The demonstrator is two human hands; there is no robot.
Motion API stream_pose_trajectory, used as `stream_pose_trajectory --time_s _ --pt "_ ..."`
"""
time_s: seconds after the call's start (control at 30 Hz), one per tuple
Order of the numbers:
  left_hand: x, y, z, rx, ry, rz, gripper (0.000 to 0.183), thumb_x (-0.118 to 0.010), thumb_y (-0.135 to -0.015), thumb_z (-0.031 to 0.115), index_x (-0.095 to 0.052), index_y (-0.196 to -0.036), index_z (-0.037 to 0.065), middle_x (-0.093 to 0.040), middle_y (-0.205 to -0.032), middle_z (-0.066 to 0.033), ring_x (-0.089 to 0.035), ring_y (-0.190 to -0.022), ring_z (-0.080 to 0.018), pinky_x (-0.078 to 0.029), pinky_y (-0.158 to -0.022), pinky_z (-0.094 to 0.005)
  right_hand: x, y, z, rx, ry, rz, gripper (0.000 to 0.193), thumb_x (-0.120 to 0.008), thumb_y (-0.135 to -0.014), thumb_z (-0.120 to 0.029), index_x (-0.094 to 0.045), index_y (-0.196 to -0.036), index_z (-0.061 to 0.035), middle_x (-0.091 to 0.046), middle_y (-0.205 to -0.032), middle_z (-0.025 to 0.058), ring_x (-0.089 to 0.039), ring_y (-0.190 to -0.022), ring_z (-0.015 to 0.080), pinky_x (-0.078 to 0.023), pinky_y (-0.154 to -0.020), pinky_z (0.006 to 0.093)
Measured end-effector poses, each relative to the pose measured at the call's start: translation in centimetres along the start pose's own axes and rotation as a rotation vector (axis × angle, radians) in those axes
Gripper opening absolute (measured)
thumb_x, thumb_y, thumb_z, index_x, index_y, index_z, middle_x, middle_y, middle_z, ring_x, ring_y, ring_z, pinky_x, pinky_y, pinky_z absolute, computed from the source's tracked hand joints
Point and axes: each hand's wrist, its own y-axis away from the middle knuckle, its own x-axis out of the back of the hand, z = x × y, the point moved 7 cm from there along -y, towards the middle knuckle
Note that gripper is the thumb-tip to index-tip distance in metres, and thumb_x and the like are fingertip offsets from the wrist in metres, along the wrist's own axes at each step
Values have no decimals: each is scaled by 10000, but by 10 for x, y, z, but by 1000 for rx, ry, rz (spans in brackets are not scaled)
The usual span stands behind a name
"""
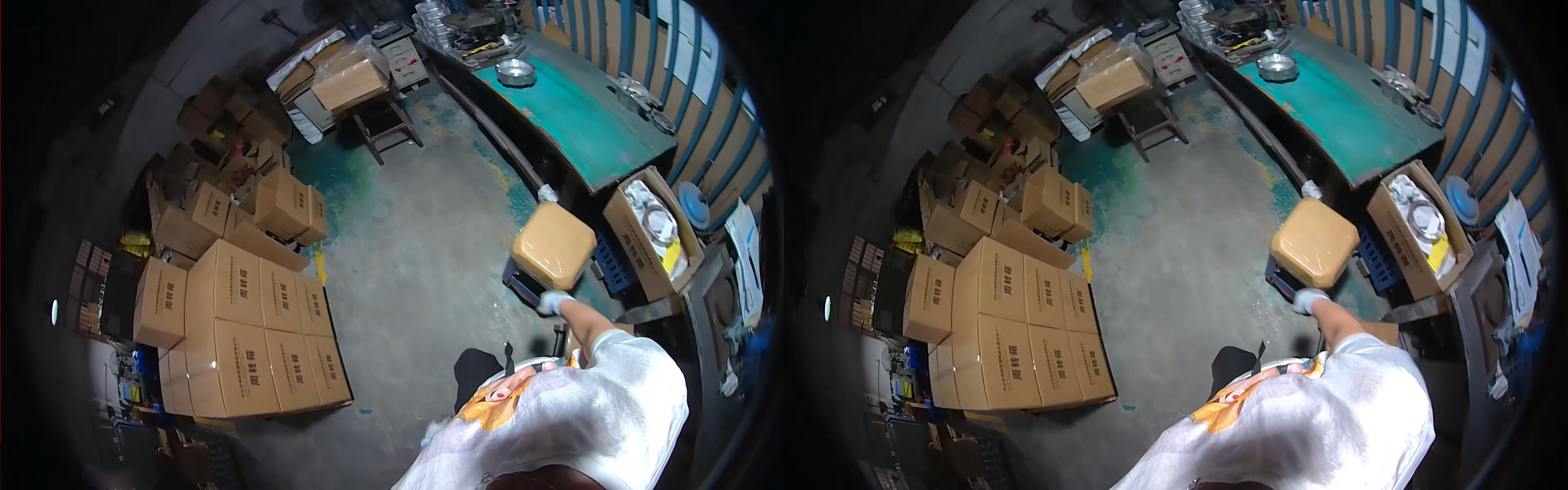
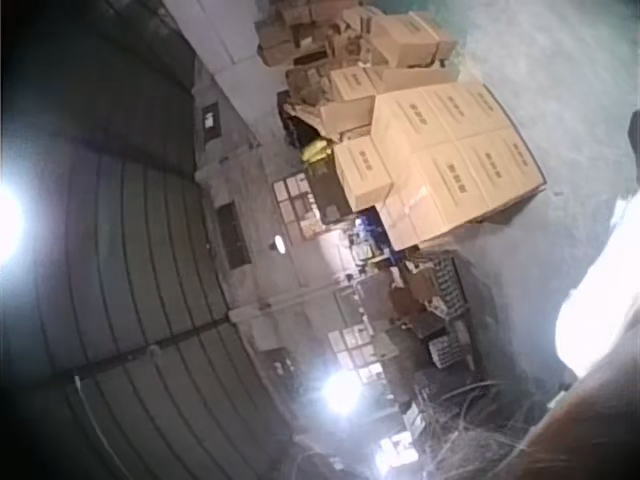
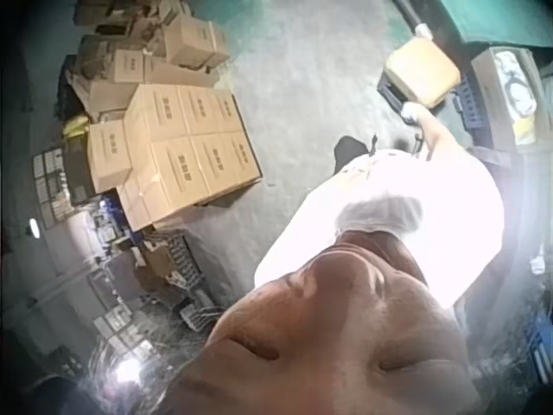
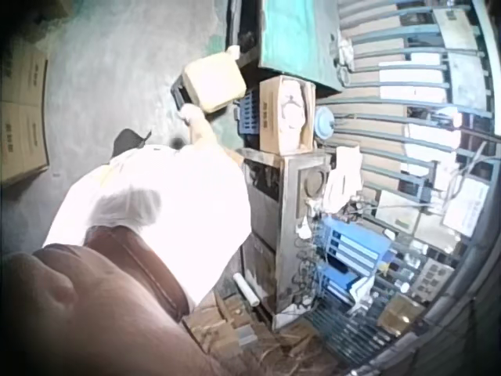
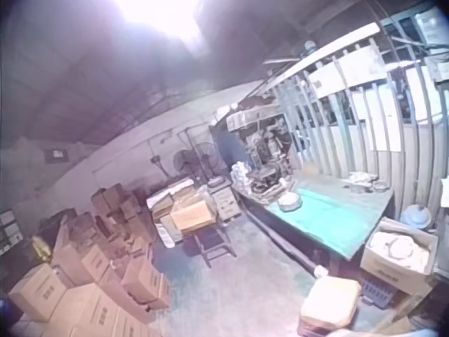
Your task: Packing metal machine components into a box and inspecting them with a drill press-like machine.
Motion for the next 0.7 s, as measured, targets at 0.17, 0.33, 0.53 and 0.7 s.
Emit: stream_pose_trajectory --time_s 0.17,0.33,0.53,0.7 --pt "85 -119 -45 18 42 47 381 -428 -849 380 -624 -903 58 -619 -784 -174 -601 -739 -315 -470 -663 -414 178 -74 -210 125 -110 46 1021 -591 -660 -583 -71 -1390 -95 -97 -1424 205 -201 -1281 393 -234 -1046 424" --pt "206 -256 -78 -25 52 56 394 -413 -850 382 -625 -901 54 -615 -797 -187 -597 -768 -327 -467 -681 -422 210 -181 -276 197 -256 40 1072 -624 -634 -583 -45 -1385 -83 -41 -1419 237 -182 -1284 401 -209 -1051 428" --pt "356 -450 -80 -91 64 11 410 -394 -850 384 -626 -899 49 -611 -811 -202 -593 -802 -342 -462 -702 -433 191 -255 -144 -81 -411 54 813 -600 -621 -585 -491 -1186 -11 -495 -1185 220 -481 -1113 324 -376 -946 380" --pt "481 -681 -89 184 202 -69 362 -437 -838 321 -619 -883 12 -609 -844 -220 -592 -802 -323 -469 -698 -385 232 -172 -16 -200 -738 136 622 -606 -661 -421 -550 -1101 15 -580 -1070 184 -558 -1003 261 -434 -861 331"
